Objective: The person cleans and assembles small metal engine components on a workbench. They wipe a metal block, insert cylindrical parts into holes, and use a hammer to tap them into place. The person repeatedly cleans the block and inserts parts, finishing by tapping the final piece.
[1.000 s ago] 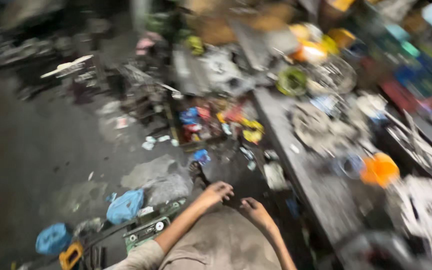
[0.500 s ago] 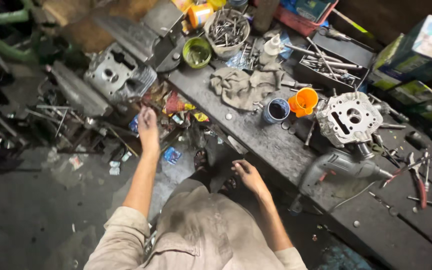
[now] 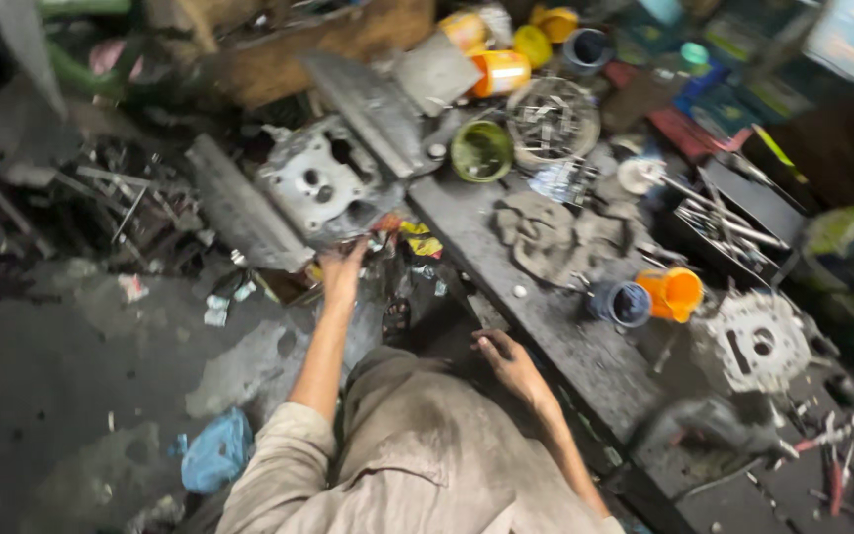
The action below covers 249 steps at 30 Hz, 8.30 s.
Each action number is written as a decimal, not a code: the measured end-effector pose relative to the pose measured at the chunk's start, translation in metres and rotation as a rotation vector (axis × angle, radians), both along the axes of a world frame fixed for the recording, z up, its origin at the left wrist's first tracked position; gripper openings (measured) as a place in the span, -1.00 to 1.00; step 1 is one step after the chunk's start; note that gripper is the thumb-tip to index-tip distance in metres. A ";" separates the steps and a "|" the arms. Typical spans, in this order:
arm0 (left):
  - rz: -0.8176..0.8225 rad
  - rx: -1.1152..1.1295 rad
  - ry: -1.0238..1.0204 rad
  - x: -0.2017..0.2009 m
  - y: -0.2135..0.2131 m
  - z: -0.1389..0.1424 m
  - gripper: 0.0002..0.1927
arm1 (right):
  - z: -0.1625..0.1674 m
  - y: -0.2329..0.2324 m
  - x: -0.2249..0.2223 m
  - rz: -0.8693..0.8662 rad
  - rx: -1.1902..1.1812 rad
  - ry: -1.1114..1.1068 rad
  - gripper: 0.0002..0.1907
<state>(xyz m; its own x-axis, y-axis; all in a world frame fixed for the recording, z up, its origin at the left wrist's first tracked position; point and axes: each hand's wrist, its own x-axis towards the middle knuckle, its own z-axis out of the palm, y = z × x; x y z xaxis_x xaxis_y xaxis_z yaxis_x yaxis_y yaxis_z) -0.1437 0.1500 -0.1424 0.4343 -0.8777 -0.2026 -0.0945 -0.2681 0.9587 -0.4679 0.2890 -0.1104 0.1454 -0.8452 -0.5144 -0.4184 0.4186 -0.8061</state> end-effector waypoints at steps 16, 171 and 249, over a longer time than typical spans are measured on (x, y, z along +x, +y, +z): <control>-0.194 0.062 -0.263 0.046 -0.022 -0.070 -0.42 | 0.024 -0.090 0.099 0.188 0.117 0.073 -0.65; 0.212 0.132 0.838 -0.018 -0.060 -0.026 -0.15 | -0.044 -0.234 0.266 -0.137 0.476 -0.621 -0.15; 0.226 0.193 0.869 -0.006 -0.048 -0.015 -0.21 | -0.022 -0.233 0.270 -0.172 0.507 -0.612 -0.29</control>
<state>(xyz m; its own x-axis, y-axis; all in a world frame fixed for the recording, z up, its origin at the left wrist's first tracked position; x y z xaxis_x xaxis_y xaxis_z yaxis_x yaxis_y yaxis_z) -0.1501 0.1022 -0.1572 0.2177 -0.7073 -0.6726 0.7128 -0.3555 0.6045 -0.1981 0.0558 -0.1327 0.4145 -0.5671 -0.7118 0.1387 0.8123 -0.5664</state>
